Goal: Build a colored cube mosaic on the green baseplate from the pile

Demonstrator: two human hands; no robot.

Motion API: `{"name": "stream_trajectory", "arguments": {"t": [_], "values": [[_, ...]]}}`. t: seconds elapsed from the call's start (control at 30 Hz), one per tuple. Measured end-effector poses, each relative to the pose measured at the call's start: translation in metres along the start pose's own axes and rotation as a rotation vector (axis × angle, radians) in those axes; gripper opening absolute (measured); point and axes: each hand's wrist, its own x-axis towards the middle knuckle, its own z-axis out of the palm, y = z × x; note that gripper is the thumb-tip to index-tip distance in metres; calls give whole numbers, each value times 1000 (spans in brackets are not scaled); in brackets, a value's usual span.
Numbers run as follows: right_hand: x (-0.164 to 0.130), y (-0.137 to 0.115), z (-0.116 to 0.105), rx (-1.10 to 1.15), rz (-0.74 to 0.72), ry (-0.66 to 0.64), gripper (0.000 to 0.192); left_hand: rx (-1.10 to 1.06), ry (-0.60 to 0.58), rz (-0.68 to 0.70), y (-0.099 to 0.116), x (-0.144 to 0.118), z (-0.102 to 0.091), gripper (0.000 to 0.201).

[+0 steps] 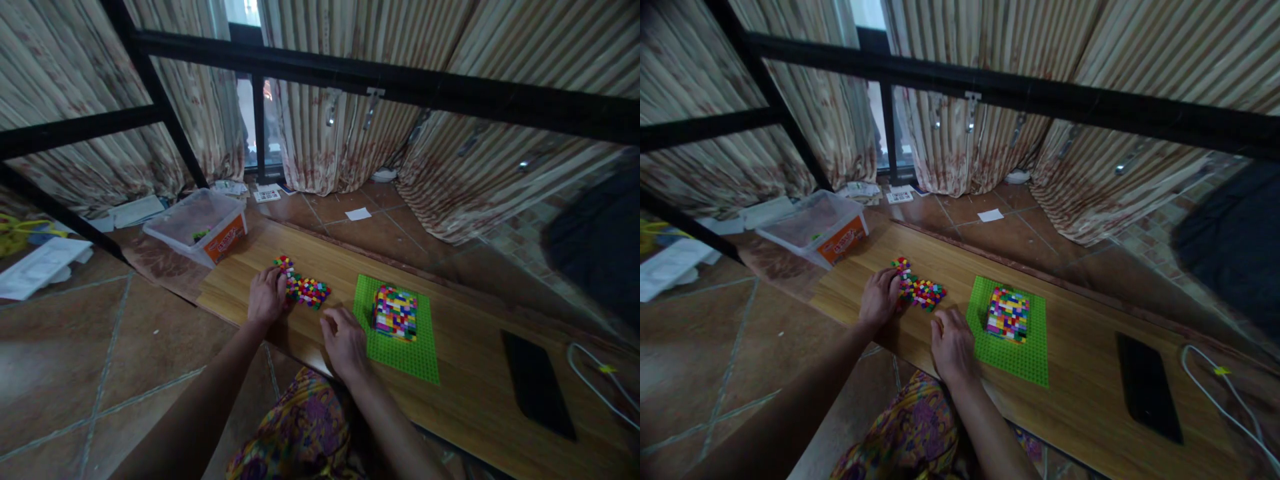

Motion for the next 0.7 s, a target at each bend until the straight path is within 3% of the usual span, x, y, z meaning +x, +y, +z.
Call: {"name": "stream_trajectory", "arguments": {"t": [0.17, 0.43, 0.53, 0.7], "values": [[12, -3, 12, -36, -25, -30, 11, -83, 38, -1, -2, -1, -1, 38], [21, -5, 26, -145, -61, -23, 12, -241, 155, -146, -14, 1, -2, 41], [19, -2, 27, -144, -72, -11, 16, -219, 112, -111, -22, 19, -1, 42], [18, 1, 24, -67, -76, 11, 18, -216, -63, 38, -27, 53, 2, 40]]}}
